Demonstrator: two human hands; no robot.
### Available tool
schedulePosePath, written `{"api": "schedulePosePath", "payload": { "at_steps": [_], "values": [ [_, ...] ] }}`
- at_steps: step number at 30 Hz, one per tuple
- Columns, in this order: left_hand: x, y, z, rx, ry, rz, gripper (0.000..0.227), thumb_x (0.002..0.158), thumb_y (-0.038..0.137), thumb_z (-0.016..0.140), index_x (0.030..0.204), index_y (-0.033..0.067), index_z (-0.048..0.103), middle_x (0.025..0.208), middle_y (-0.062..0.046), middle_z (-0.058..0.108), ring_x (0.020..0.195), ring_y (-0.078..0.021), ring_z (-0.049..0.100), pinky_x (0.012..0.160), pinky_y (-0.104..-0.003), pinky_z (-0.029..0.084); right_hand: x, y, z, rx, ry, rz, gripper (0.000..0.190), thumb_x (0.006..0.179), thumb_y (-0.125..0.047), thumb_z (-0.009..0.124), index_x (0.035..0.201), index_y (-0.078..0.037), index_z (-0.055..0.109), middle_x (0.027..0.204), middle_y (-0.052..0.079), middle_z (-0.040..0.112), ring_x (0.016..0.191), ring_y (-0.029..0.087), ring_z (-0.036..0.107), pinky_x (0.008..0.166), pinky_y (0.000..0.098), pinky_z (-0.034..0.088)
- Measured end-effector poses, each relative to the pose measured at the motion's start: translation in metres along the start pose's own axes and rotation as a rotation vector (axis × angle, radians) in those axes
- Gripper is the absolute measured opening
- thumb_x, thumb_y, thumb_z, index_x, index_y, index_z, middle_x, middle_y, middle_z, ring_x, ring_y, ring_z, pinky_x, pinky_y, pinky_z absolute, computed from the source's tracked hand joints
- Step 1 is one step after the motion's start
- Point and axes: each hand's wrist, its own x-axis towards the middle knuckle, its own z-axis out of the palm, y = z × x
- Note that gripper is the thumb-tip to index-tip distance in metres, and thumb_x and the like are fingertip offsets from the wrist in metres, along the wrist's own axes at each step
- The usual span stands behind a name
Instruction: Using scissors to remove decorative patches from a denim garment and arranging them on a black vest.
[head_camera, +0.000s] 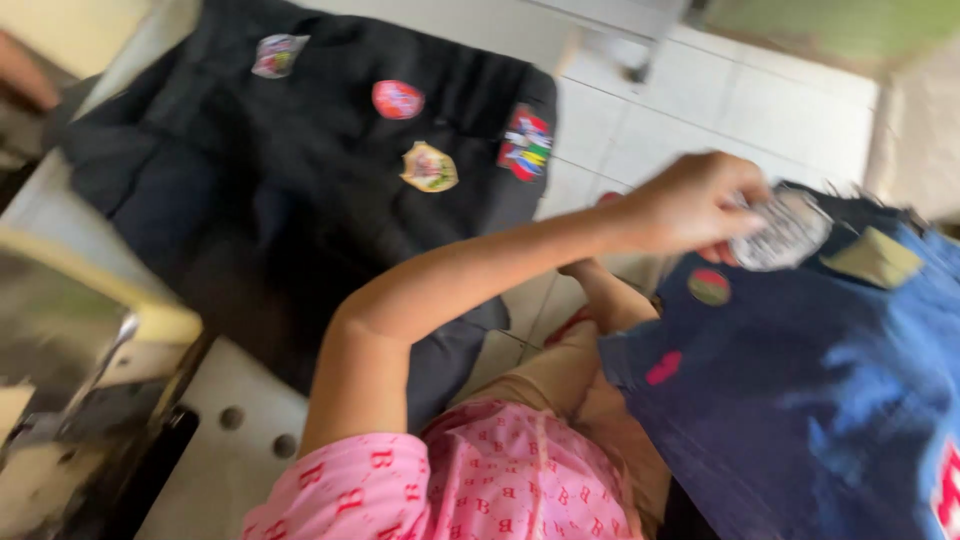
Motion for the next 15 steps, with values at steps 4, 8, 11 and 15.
{"api": "schedulePosePath", "payload": {
  "at_steps": [4, 8, 11, 15],
  "values": [
    [-0.011, 0.009, -0.012, 0.186, 0.017, 0.134, 0.006, 0.084, 0.013, 0.066, 0.082, 0.0167, 0.070, 0.063, 0.001, 0.083, 0.049, -0.0043, 0.081, 0.047, -0.018, 0.060, 0.091, 0.000, -0.163, 0.471, 0.525, 0.716, 0.046, 0.097, -0.005, 0.045, 0.143, -0.007, 0.048, 0.134, 0.023, 0.056, 0.104, 0.032, 0.061, 0.078, 0.0515, 0.051],
    [-0.024, 0.013, -0.038, 0.213, 0.061, 0.184, 0.004, 0.085, 0.016, 0.065, 0.083, 0.0169, 0.069, 0.069, 0.004, 0.081, 0.049, -0.0057, 0.081, 0.050, -0.022, 0.058, 0.277, -0.129, -0.297, 0.714, 0.824, 1.179, 0.045, 0.103, 0.010, 0.048, 0.148, 0.014, 0.047, 0.122, 0.036, 0.059, 0.104, 0.047, 0.061, 0.077, 0.0584, 0.053],
    [-0.035, 0.014, -0.065, 0.202, 0.091, 0.100, 0.005, 0.086, 0.014, 0.063, 0.085, 0.0147, 0.068, 0.072, 0.000, 0.081, 0.050, -0.0070, 0.083, 0.046, -0.020, 0.061, 0.322, -0.117, -0.302, 0.604, 0.867, 1.073, 0.025, 0.112, 0.005, 0.055, 0.136, 0.013, 0.055, 0.113, 0.027, 0.065, 0.089, 0.038, 0.067, 0.070, 0.0397, 0.057],
    [-0.053, 0.012, -0.103, 0.230, 0.163, 0.123, 0.006, 0.085, 0.012, 0.065, 0.080, 0.0101, 0.066, 0.064, -0.005, 0.079, 0.046, -0.0068, 0.078, 0.038, -0.018, 0.060, 0.375, -0.105, -0.311, 0.619, 0.904, 0.930, 0.021, 0.111, 0.016, 0.055, 0.131, 0.018, 0.049, 0.118, 0.034, 0.062, 0.099, 0.043, 0.066, 0.079, 0.0443, 0.061]
  ]
}}
